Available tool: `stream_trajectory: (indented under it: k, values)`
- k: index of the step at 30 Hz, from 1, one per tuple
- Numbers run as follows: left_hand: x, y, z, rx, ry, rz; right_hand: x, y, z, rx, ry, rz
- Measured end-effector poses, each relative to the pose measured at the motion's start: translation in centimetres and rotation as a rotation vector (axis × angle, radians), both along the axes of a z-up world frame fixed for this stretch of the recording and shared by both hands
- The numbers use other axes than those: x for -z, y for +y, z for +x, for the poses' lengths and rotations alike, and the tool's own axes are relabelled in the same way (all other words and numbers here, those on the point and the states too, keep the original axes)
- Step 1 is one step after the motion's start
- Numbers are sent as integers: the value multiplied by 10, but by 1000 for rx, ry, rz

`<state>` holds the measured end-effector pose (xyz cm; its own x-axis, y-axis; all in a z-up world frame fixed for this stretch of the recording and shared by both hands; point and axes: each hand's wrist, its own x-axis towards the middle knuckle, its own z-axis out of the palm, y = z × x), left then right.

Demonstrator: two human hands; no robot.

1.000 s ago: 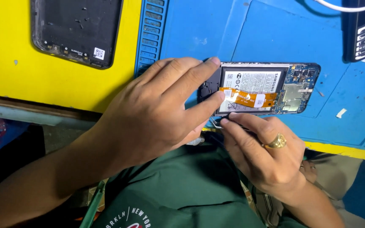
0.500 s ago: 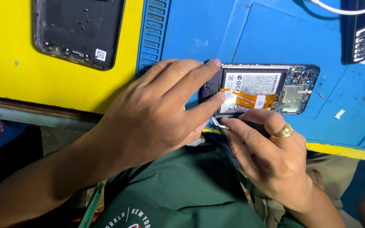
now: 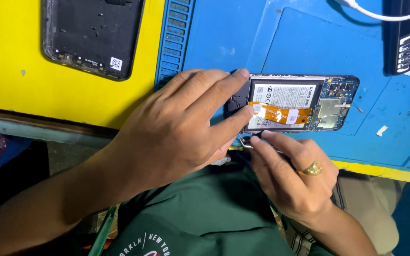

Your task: Disassembling a smartphone to remove the battery and other internal components using a screwdriver and manual prying.

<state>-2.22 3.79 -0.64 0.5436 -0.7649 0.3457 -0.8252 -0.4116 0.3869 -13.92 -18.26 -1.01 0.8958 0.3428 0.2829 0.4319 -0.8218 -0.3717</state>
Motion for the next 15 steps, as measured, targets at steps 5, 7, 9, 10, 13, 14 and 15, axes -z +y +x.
stream_trajectory:
  k: [5,7,9,10,13,14,15]
  values:
    - [0,-1,-1,-7,-10,5,5,3,-3,3,-87,-47]
    - [-1,-1,-2,-7,-8,17,4,4,-3,5,-95,-52]
    - [-1,-1,-2,-6,-4,21,2,4,-3,0,-95,-100]
    - [-1,-2,-2,-5,-5,21,1,4,-3,1,-97,-100]
    - [-2,-2,-3,-13,-31,39,-1,4,-1,-27,-91,-115]
    - [-3,-2,-3,-8,-25,45,-2,4,0,-30,-94,-115]
    - [-3,-1,-3,-2,-20,52,-2,4,1,-34,-99,-116]
